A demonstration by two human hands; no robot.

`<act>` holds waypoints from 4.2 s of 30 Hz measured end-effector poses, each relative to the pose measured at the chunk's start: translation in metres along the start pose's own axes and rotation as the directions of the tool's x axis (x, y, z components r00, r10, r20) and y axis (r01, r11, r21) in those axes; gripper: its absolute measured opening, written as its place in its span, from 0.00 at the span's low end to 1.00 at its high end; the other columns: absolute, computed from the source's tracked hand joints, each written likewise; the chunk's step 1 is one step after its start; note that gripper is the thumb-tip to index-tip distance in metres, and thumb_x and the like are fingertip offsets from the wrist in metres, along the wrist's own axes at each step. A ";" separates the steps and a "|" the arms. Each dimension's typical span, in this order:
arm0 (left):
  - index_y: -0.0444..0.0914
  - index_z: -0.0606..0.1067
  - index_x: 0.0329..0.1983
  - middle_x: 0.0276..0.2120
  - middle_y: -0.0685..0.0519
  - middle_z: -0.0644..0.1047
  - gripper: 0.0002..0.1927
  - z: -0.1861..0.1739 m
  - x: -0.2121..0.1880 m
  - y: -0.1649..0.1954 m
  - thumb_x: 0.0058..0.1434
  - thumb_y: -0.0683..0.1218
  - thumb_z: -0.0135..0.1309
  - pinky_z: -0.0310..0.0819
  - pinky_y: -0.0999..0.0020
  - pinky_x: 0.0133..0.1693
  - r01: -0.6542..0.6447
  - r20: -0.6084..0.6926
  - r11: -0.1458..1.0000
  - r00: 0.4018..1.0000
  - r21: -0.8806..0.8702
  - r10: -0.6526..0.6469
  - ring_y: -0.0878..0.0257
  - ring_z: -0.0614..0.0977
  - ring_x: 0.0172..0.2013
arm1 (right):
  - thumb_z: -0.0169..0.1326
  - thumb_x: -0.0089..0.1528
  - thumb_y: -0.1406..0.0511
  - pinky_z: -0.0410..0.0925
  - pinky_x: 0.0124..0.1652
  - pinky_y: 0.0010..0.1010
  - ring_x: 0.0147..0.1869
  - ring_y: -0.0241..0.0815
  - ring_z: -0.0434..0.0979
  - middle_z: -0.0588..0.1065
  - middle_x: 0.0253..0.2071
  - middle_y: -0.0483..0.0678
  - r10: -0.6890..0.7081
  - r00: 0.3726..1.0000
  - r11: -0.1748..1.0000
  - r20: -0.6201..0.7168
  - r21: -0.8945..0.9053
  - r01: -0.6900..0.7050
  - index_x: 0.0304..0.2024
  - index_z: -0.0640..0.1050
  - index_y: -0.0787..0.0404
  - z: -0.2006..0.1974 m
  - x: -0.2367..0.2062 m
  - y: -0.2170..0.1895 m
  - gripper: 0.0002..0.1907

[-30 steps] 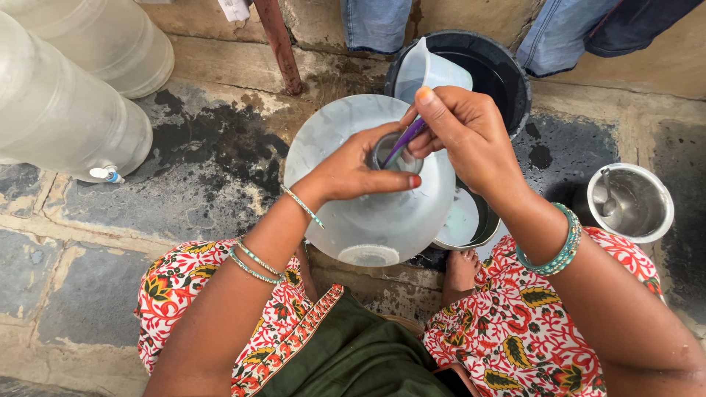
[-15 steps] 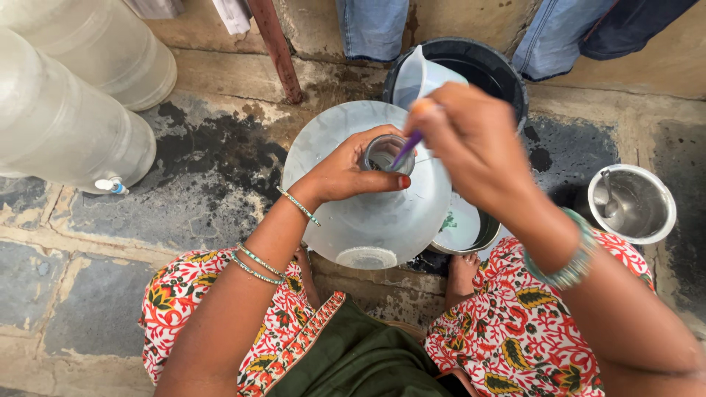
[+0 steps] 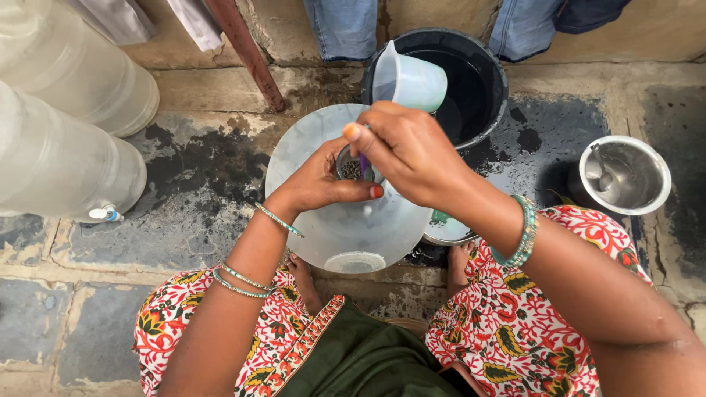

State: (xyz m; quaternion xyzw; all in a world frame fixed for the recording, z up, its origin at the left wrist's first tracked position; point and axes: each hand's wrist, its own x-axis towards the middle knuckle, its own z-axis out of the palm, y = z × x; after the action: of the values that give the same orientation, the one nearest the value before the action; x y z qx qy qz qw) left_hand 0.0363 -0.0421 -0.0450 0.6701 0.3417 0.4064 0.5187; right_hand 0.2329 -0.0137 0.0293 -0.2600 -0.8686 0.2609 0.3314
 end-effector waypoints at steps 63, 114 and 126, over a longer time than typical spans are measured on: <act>0.37 0.74 0.55 0.46 0.58 0.76 0.25 -0.007 -0.007 -0.004 0.56 0.47 0.66 0.69 0.69 0.58 0.103 0.123 0.991 0.988 -0.083 -0.092 0.68 0.76 0.51 | 0.41 0.76 0.61 0.68 0.34 0.31 0.34 0.40 0.75 0.73 0.31 0.50 -0.108 0.984 0.988 -0.138 0.093 0.121 0.35 0.75 0.65 -0.067 -0.022 -0.063 0.20; 0.40 0.69 0.60 0.53 0.49 0.77 0.37 -0.021 -0.002 0.012 0.46 0.44 0.69 0.70 0.62 0.59 -0.185 -0.057 0.932 0.975 0.311 0.213 0.56 0.79 0.56 | 0.48 0.72 0.60 0.74 0.42 0.26 0.40 0.31 0.78 0.81 0.39 0.46 0.226 0.974 0.922 0.015 0.319 -0.218 0.45 0.78 0.66 0.009 -0.001 0.005 0.15; 0.36 0.63 0.73 0.65 0.46 0.72 0.52 -0.005 0.001 0.002 0.49 0.55 0.76 0.64 0.61 0.67 -0.197 0.079 0.964 0.979 0.177 0.186 0.56 0.72 0.66 | 0.56 0.70 0.63 0.63 0.32 0.29 0.32 0.34 0.69 0.74 0.29 0.49 0.166 0.972 0.981 -0.165 0.124 -0.146 0.40 0.80 0.69 0.015 -0.012 0.010 0.13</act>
State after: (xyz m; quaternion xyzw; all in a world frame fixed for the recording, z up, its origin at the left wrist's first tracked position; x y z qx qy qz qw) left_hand 0.0318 -0.0398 -0.0417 0.7572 0.2954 0.4004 0.4231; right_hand 0.2328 -0.0181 0.0077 -0.3305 -0.7972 0.3103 0.3988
